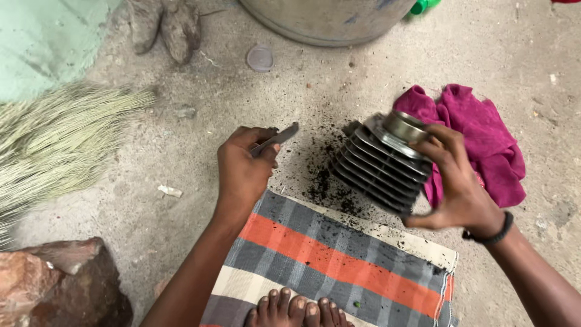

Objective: The person scrubs a metal engine cylinder head with a wire brush to remove black carbon deposits. They hold the part with one hand and scrub the fins with the other, occasionally wiping the surface with a pink cloth.

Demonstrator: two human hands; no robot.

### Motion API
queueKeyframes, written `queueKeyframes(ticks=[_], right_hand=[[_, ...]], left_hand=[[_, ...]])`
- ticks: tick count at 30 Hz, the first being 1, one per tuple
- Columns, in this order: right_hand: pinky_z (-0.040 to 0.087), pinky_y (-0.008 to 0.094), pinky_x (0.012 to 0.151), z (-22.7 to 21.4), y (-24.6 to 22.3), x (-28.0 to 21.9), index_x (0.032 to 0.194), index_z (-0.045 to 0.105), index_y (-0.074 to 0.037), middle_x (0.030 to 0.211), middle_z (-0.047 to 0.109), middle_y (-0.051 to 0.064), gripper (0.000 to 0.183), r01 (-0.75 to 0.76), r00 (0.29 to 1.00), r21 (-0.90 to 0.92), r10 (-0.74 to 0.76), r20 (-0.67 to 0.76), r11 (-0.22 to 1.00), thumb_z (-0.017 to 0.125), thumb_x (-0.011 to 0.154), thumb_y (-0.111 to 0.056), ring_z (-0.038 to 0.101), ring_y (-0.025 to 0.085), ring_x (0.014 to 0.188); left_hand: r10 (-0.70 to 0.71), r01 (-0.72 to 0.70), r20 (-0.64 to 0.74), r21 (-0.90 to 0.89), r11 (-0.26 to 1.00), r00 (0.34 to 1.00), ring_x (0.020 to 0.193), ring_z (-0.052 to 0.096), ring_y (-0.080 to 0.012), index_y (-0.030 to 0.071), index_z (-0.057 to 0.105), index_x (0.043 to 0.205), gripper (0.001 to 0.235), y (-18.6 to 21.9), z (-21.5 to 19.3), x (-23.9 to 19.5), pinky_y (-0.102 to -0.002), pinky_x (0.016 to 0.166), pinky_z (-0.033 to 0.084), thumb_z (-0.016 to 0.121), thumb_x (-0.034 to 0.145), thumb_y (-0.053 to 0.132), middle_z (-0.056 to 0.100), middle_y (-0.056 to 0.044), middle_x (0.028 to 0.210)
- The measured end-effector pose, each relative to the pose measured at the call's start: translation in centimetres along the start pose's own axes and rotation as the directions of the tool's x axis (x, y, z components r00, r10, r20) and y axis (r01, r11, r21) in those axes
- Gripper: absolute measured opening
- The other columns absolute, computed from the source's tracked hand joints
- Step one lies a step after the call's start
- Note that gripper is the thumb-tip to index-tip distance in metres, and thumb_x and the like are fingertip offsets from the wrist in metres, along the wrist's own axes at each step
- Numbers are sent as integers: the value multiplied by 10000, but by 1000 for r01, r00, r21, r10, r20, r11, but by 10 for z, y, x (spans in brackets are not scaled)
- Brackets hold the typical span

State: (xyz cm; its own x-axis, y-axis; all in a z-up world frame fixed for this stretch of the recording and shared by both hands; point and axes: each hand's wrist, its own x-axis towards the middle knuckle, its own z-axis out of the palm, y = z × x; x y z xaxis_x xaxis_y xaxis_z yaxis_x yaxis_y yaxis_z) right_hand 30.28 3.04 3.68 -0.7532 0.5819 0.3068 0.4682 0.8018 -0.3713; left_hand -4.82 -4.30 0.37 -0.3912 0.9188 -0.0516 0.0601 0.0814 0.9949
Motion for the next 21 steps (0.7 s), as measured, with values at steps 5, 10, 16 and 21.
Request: queueKeyframes(ticks=[5, 10, 16, 21], right_hand=[[446, 579, 1049, 2, 30, 4, 1406, 331, -19, 1458, 321, 266, 1230, -87, 990, 65, 79, 120, 994, 912, 401, -429, 382, 460, 1387], [370, 539, 1139, -25, 28, 1, 1457, 214, 62, 1542, 225, 281, 1304, -322, 913, -45, 323, 248, 946, 913, 423, -315, 318, 451, 1446], [327, 534, 1121, -23, 14, 2, 1500, 130, -15, 1606, 96, 264, 1301, -360, 864, -122, 379, 331, 925, 923, 508, -298, 258, 454, 1463], [357, 557, 1105, -23, 7, 4, 1538, 104, -77, 1637, 75, 245, 1300, -294, 907, -92, 308, 287, 951, 883, 519, -285, 208, 485, 1505]], left_hand=[[-21, 21, 73, -2, 1000, 997, 631, 621, -88, -13, 741, 941, 105, 13, 7, -8, -255, 539, 466, 771, 842, 6, 720, -54, 775], [152, -121, 191, -166, 979, 970, 783, 656, -80, -27, 720, 934, 79, 23, 21, -8, -252, 679, 535, 766, 870, -28, 690, -41, 884], [223, -128, 384, -256, 958, 896, 849, 699, -67, 13, 715, 986, 117, 40, 62, -6, -223, 723, 592, 754, 875, 9, 714, -10, 941], [262, -149, 403, -290, 945, 877, 770, 633, -77, 22, 721, 1035, 109, 54, 79, -8, -237, 646, 527, 733, 935, 65, 701, -19, 931]])
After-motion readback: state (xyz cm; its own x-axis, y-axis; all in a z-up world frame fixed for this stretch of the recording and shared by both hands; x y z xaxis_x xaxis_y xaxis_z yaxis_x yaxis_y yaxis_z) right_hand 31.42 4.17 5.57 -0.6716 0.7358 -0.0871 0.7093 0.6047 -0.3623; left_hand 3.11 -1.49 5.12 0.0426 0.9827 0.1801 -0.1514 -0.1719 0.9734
